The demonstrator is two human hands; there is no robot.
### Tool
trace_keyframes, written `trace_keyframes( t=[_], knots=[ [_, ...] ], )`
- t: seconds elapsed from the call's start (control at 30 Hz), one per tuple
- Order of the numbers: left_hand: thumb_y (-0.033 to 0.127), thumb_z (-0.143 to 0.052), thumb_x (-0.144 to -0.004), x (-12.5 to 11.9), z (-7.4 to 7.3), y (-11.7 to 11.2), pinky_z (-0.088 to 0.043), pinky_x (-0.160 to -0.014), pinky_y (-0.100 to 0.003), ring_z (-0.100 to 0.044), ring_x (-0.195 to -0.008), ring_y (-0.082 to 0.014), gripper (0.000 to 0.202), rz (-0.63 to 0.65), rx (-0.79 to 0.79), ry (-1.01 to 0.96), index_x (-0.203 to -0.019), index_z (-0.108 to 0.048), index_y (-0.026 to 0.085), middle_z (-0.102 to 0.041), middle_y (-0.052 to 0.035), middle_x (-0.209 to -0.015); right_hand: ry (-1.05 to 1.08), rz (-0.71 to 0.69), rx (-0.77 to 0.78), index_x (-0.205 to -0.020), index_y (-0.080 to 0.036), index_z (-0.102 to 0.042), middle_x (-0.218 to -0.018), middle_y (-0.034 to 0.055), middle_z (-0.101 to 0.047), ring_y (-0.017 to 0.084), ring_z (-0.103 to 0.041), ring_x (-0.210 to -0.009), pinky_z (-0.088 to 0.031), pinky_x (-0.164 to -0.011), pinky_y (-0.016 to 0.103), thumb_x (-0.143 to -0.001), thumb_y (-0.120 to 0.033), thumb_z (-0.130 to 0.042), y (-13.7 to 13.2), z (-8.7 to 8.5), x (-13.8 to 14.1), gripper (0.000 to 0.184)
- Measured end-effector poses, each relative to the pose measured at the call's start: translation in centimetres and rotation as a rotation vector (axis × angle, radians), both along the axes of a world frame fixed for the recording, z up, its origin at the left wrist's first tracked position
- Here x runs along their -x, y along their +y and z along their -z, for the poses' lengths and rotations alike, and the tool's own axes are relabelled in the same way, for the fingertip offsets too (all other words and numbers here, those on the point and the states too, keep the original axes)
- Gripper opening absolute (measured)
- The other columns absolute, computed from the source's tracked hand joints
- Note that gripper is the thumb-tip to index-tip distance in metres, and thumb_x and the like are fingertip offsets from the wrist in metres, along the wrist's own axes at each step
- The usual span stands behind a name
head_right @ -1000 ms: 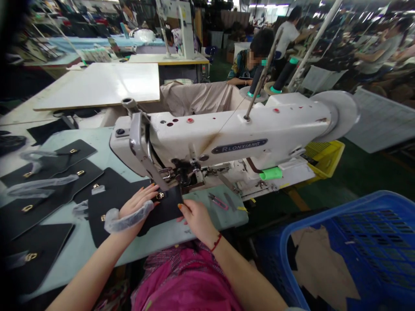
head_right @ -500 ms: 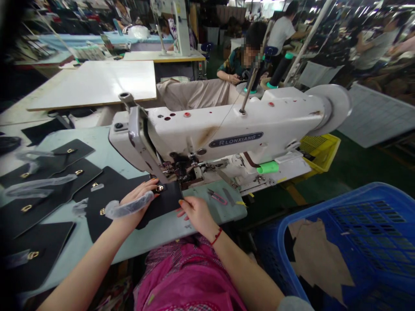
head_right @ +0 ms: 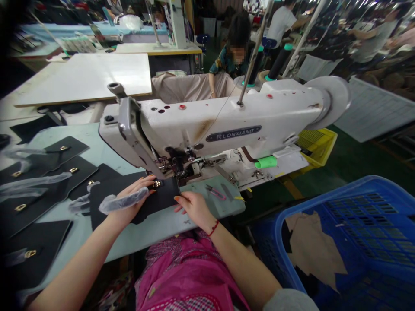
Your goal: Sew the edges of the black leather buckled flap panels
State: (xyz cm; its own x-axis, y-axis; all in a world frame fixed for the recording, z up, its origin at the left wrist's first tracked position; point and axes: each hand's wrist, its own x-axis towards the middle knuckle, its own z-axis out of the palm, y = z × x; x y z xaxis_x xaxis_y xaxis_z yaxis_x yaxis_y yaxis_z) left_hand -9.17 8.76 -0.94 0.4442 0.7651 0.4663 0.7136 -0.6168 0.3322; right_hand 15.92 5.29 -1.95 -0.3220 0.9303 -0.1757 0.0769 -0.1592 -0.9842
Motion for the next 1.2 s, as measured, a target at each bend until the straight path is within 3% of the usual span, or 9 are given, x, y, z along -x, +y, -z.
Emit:
trace_keyframes(
  t=[0.23,0.47,0.67,0.83,0.97,1.1,1.2],
  knots=[
    [0.037,-0.045,-0.097,-0.3,-0.3,0.2,-0.053,-0.096,-0.042,-0.067,-0.105,-0.0286,0.032,-0.126,0.053,0.110,-0.113,-0.062,0.014,-0.070,-0.0151,-0.112,0.086,-0.026,0.062,-0.078,-0.015,-0.063,-0.080,0.0086,-0.075,0.015,-0.069,-0.062,-0.048,-0.049,0.020,-0.088,-0.058,-0.056,0.6,-0.6,0.0,0.045],
    [0.040,-0.039,-0.097,-0.5,-1.8,-0.1,-0.047,-0.101,-0.038,-0.063,-0.114,-0.0278,0.037,-0.159,0.178,0.193,-0.119,-0.058,0.017,-0.067,-0.0138,-0.119,0.243,-0.143,0.301,-0.075,-0.013,-0.062,-0.084,0.0122,-0.075,0.016,-0.070,-0.064,-0.048,-0.049,0.019,-0.077,-0.067,-0.065,1.4,-1.6,-0.6,0.054],
    [0.041,-0.038,-0.098,-0.6,-2.5,-0.2,-0.047,-0.098,-0.037,-0.065,-0.109,-0.0275,0.040,-0.164,0.191,0.207,-0.119,-0.059,0.015,-0.068,-0.0142,-0.116,0.300,-0.160,0.364,-0.075,-0.012,-0.062,-0.084,0.0118,-0.076,0.014,-0.070,-0.063,-0.047,-0.047,0.017,-0.075,-0.066,-0.068,1.5,-1.9,-0.7,0.054],
    [0.039,-0.039,-0.098,-0.6,-2.5,-0.1,-0.047,-0.099,-0.038,-0.065,-0.110,-0.0274,0.037,-0.139,0.168,0.201,-0.118,-0.059,0.016,-0.067,-0.0131,-0.120,0.288,-0.128,0.314,-0.072,-0.012,-0.061,-0.079,0.0107,-0.075,0.014,-0.069,-0.060,-0.047,-0.047,0.017,-0.076,-0.068,-0.065,1.3,-1.4,-0.4,0.056],
    [0.038,-0.039,-0.098,-0.5,-2.3,0.1,-0.049,-0.098,-0.041,-0.064,-0.112,-0.0292,0.035,-0.109,0.102,0.200,-0.113,-0.062,0.015,-0.068,-0.0143,-0.120,0.206,-0.074,0.168,-0.070,-0.015,-0.058,-0.069,0.0065,-0.072,0.012,-0.066,-0.055,-0.045,-0.047,0.018,-0.082,-0.068,-0.057,0.7,-0.4,0.3,0.055],
    [0.032,-0.041,-0.098,0.0,-1.3,0.7,-0.052,-0.096,-0.040,-0.066,-0.108,-0.0277,0.033,-0.038,-0.015,0.220,-0.115,-0.062,0.013,-0.070,-0.0157,-0.115,0.054,0.071,-0.020,-0.065,-0.017,-0.055,-0.057,0.0018,-0.065,0.009,-0.058,-0.046,-0.043,-0.047,0.018,-0.089,-0.067,-0.049,0.0,1.2,1.1,0.056],
    [0.027,-0.041,-0.098,0.6,-0.3,0.9,-0.049,-0.102,-0.039,-0.065,-0.112,-0.0248,0.030,-0.016,-0.063,0.225,-0.116,-0.062,0.015,-0.070,-0.0130,-0.117,-0.005,0.105,-0.077,-0.061,-0.017,-0.054,-0.053,0.0010,-0.061,0.009,-0.055,-0.046,-0.042,-0.048,0.019,-0.091,-0.065,-0.047,-0.2,2.1,1.4,0.057]
  ],
)
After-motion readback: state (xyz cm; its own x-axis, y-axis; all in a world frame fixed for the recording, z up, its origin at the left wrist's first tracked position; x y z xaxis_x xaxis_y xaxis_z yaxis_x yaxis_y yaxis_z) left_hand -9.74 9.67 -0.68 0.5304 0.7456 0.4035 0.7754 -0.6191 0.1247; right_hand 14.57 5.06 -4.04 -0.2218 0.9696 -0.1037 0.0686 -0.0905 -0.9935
